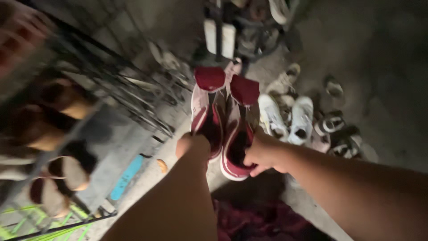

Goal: The person picks up multiple pairs of shoes from the floor and places them onto a green metal shoe rack. They handle sneakers, sandals, and slip-ons, arranging them in pairs on the rack shelves.

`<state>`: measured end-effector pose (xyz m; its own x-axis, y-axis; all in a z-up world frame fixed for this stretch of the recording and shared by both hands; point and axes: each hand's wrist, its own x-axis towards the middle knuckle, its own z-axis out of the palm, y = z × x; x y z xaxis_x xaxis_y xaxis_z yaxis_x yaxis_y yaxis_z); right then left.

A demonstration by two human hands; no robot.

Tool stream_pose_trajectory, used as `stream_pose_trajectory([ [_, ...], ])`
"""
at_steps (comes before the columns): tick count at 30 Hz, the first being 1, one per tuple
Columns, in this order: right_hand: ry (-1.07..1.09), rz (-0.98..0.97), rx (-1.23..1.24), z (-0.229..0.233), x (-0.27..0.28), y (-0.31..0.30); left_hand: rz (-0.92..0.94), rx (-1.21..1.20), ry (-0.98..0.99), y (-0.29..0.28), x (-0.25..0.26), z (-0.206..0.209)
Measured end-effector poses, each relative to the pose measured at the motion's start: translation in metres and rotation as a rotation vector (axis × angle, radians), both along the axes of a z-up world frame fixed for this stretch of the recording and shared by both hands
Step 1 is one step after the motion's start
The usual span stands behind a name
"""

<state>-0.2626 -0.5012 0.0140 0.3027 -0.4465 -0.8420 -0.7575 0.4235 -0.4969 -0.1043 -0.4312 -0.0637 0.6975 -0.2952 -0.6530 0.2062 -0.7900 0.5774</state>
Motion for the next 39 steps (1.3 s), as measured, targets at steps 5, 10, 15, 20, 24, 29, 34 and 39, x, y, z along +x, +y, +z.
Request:
stream_pose_trajectory([
  [5, 0.015, 0.076, -0.033, 0.048, 0.041, 0.040, 0.167, 0.001, 0.111, 0.052, 0.040, 0.063],
  [10, -0.179, 0.282, -0.038, 0.050, 0.075, 0.060, 0.195, 0.039, 0.073, 0.099, 0.076, 0.094],
  [15, -0.182, 0.432, -0.050, 0.056, 0.101, 0.072, 0.537, -0.031, 0.092, 0.148, 0.076, 0.120],
  [20, -0.208, 0.664, -0.076, 0.079, 0.114, 0.112, 0.754, -0.123, 0.063, 0.215, 0.044, 0.132],
  [24, -0.215, 0.911, -0.059, 0.098, 0.113, 0.153, 0.982, -0.168, 0.035, 0.272, 0.006, 0.134],
  [29, -0.214, 1.121, 0.017, 0.106, 0.110, 0.222, 1.215, -0.252, 0.006, 0.343, -0.037, 0.137],
  [34, -0.204, 1.266, 0.031, 0.105, 0.121, 0.292, 1.351, -0.300, -0.033, 0.413, -0.059, 0.147],
  [39, -0.243, 1.373, 0.025, 0.099, 0.145, 0.362, 1.423, -0.378, -0.047, 0.486, -0.059, 0.153],
])
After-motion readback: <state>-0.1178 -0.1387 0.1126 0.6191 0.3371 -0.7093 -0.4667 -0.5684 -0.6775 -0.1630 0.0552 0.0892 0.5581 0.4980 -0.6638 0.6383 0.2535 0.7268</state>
